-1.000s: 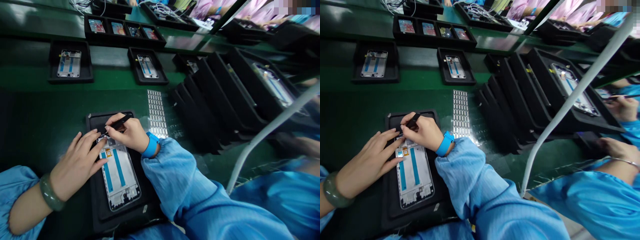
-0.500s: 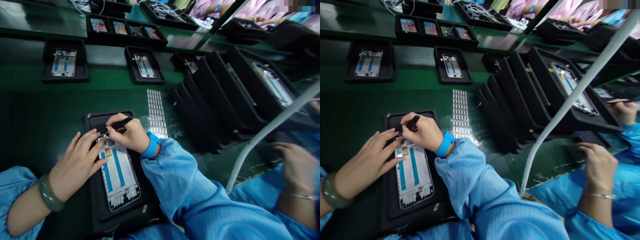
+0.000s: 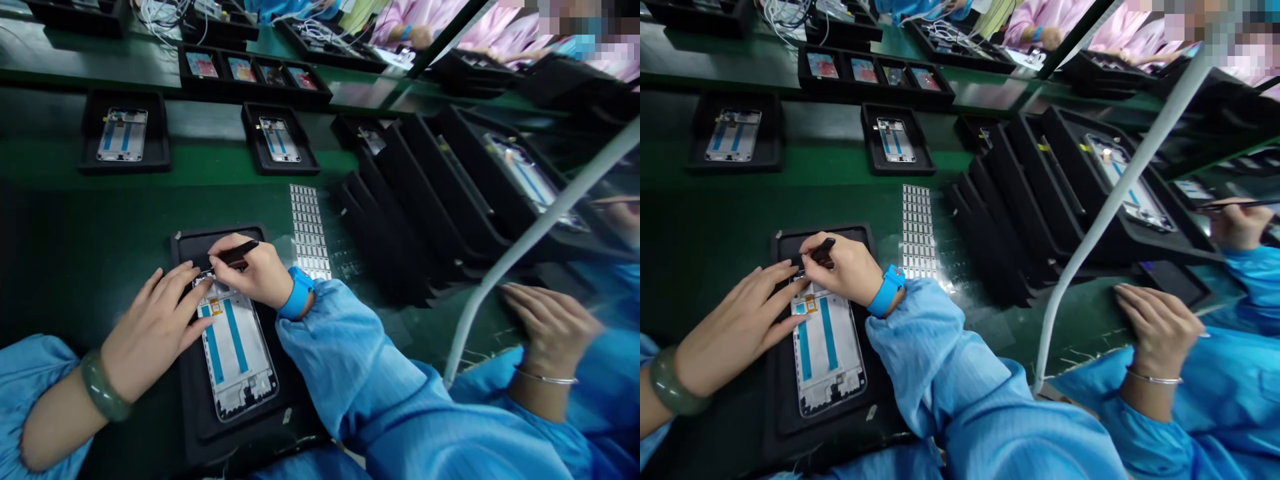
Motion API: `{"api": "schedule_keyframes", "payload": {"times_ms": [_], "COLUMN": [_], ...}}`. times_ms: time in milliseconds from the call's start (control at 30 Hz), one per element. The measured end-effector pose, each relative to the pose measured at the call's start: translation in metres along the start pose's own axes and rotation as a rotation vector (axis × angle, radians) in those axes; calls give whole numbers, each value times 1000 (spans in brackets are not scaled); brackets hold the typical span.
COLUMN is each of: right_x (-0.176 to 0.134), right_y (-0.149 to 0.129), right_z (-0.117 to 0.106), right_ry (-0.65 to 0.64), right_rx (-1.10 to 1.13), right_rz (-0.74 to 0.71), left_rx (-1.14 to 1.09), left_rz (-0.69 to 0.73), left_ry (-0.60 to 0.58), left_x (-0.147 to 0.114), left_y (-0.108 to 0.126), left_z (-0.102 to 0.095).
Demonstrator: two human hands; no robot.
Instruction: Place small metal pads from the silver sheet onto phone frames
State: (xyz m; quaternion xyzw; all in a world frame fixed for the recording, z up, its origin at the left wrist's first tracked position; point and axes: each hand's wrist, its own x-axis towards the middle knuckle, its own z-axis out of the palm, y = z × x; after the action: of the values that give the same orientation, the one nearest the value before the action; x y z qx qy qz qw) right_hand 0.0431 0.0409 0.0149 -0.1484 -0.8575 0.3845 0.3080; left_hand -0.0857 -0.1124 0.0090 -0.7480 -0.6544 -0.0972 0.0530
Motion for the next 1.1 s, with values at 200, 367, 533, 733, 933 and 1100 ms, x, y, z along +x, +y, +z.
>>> {"api": "schedule_keyframes", "payload": {"times_ms": [200, 367, 533, 733, 933, 1100], "right_x": [1, -12, -33, 7, 77, 112], "right_y": [-3, -6, 10, 43, 70, 84], "right_z": [-29, -80, -95, -82, -67, -55], "right_ry": [231, -191, -545, -537, -471, -361], "right_rx": [-59, -662, -807, -845, -909, -944], "right_rz": [113, 6, -57, -214, -98, 67], "left_rx": [-136, -72, 94, 158, 204, 244], "left_rz": [-39, -263, -456, -564, -564, -533], "left_ry": [-18, 136, 64, 85, 39, -27], "left_x": [6, 52, 106, 122, 122, 124], "left_y": [-6, -60, -134, -176, -194, -195], "left_z": [-8, -10, 4, 9, -14, -50]}}
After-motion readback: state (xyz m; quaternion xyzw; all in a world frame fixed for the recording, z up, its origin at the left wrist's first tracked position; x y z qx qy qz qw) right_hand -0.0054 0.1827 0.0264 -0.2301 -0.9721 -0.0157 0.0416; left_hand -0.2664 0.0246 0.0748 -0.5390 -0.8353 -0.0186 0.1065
